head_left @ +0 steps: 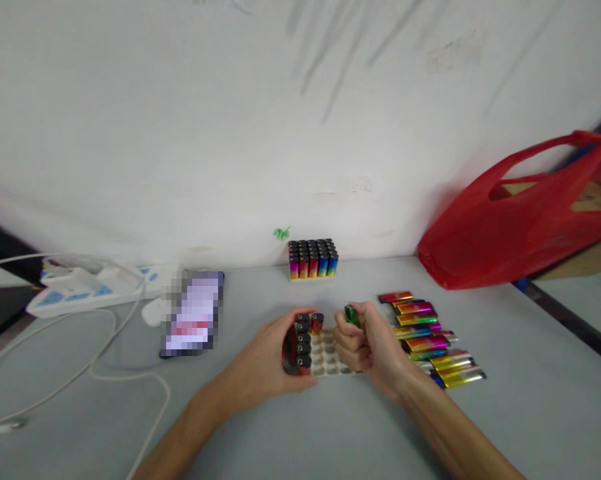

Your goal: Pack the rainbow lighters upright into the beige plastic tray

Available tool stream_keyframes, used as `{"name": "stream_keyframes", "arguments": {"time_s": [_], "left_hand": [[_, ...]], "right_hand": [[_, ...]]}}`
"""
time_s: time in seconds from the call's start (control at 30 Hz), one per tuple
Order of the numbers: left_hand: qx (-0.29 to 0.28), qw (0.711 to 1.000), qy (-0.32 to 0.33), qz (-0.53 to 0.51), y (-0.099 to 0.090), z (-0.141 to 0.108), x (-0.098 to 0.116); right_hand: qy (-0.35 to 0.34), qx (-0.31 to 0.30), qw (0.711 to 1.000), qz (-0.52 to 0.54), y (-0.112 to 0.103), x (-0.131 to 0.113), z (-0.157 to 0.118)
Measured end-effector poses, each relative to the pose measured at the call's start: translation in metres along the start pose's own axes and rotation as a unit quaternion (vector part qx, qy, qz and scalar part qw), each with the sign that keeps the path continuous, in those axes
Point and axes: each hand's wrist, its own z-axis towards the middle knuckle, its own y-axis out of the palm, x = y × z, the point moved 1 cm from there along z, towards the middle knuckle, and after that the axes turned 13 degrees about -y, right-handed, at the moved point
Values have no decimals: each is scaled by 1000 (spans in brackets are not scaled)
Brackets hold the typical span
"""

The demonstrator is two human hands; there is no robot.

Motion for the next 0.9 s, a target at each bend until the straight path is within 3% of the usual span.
{"name": "stream_keyframes", "arguments": {"time_s": [0.37, 0.5, 0.67, 0.77, 0.9], "left_hand": [[-4, 1000, -7, -6, 0, 1, 0], [-1, 1000, -1, -3, 0, 0, 0], [-2, 1000, 2, -12, 1, 1, -2], [-2, 1000, 8, -17, 1, 1, -2], [-3, 1000, 12, -16, 0, 1, 0]], "right_hand": [[-20, 42, 998, -45, 4, -2, 1], [-101, 54, 987, -110, 7, 0, 1], [-184, 51, 954, -231, 7, -5, 1], [-186, 58, 943, -271, 4, -8, 1], [-169, 36, 949, -264, 4, -6, 0]]}}
